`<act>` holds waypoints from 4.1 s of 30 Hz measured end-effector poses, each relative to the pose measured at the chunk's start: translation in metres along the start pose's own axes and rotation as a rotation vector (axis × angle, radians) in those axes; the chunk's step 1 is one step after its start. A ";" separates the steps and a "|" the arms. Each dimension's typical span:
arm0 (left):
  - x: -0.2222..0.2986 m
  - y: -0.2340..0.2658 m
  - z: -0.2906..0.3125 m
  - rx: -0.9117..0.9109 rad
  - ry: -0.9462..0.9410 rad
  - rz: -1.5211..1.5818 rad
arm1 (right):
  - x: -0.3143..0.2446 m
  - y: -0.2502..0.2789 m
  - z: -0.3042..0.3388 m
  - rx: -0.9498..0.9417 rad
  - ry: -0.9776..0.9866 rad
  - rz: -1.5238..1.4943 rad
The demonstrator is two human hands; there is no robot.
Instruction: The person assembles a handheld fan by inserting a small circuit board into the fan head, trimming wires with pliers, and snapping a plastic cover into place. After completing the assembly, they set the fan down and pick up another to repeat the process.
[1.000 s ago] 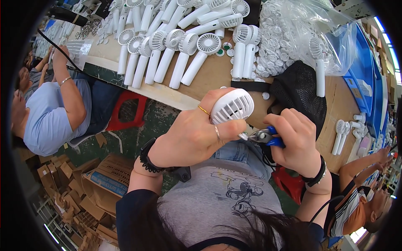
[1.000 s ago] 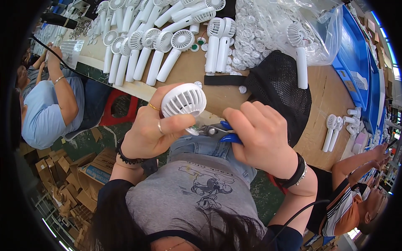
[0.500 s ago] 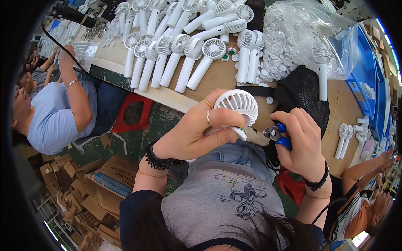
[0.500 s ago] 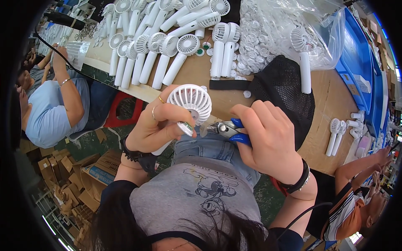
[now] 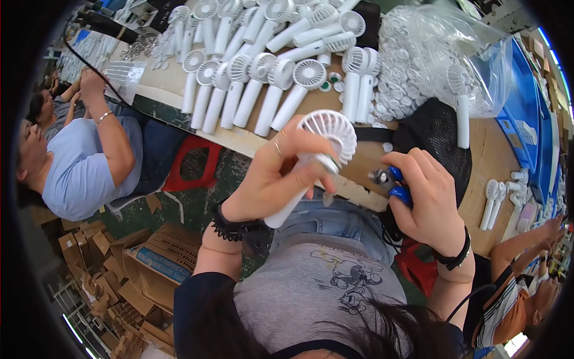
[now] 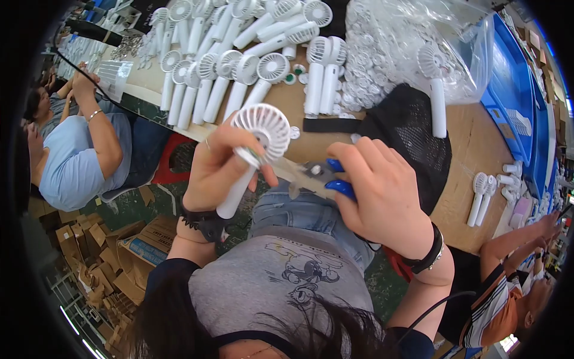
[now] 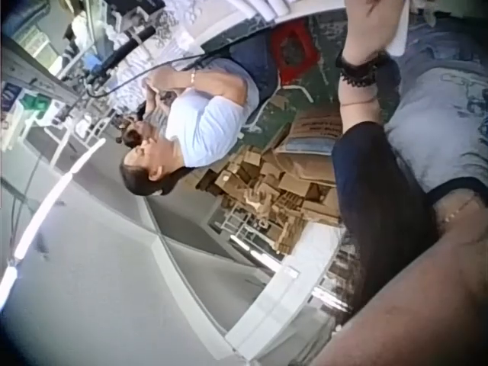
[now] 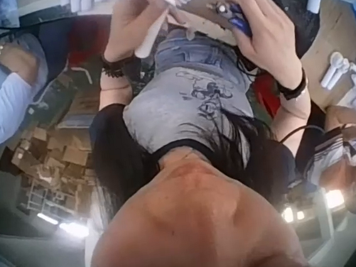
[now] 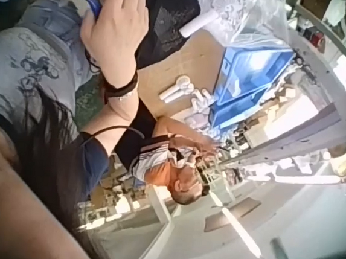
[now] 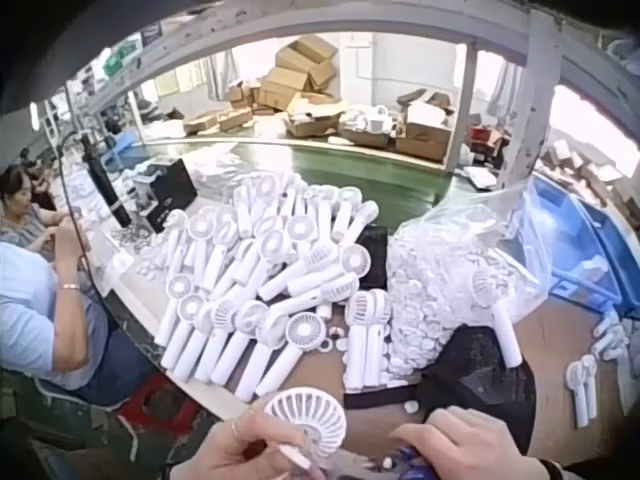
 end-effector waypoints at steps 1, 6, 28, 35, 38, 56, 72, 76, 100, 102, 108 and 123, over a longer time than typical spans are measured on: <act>0.000 0.003 0.000 0.009 -0.006 -0.010 | 0.005 -0.003 0.003 0.027 -0.036 -0.019; -0.012 0.019 -0.009 0.010 0.042 0.476 | 0.019 -0.024 0.015 0.187 -0.141 -0.258; -0.040 -0.004 -0.015 0.116 0.162 0.132 | 0.045 -0.040 -0.024 0.310 -0.346 -0.804; -0.051 -0.010 -0.019 0.005 0.290 0.151 | 0.048 -0.047 -0.034 0.060 -0.332 -0.776; -0.055 -0.011 -0.021 -0.019 0.335 0.217 | 0.047 -0.043 -0.039 0.068 -0.289 -0.717; -0.037 -0.024 -0.009 -0.304 0.291 0.763 | 0.050 -0.028 -0.021 0.231 -0.439 -1.057; -0.025 -0.023 -0.002 -0.409 0.218 0.644 | 0.062 -0.059 0.000 0.233 -0.432 -0.974; -0.003 -0.015 0.006 -0.220 -0.007 0.230 | 0.059 -0.073 0.008 0.022 -0.393 -0.643; -0.002 -0.016 0.005 -0.273 -0.121 0.050 | 0.048 -0.124 0.001 -0.028 -0.190 -0.314; -0.002 -0.013 0.005 -0.261 -0.113 0.043 | 0.048 -0.122 0.001 -0.042 -0.188 -0.283; -0.012 0.011 0.003 -0.044 -0.002 0.027 | 0.049 -0.111 0.011 -0.057 -0.183 -0.148; -0.018 -0.004 -0.005 0.092 -0.145 -0.590 | 0.003 -0.027 0.002 0.506 0.040 -0.411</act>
Point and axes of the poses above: each hand's wrist, its own z-axis away from the middle knuckle, its own y-axis out of the back of the hand, x = y × z, the point moved 10 cm from there along -z, towards the middle knuckle, and after that the axes turned 13 degrees about y, right-handed, at the moved point
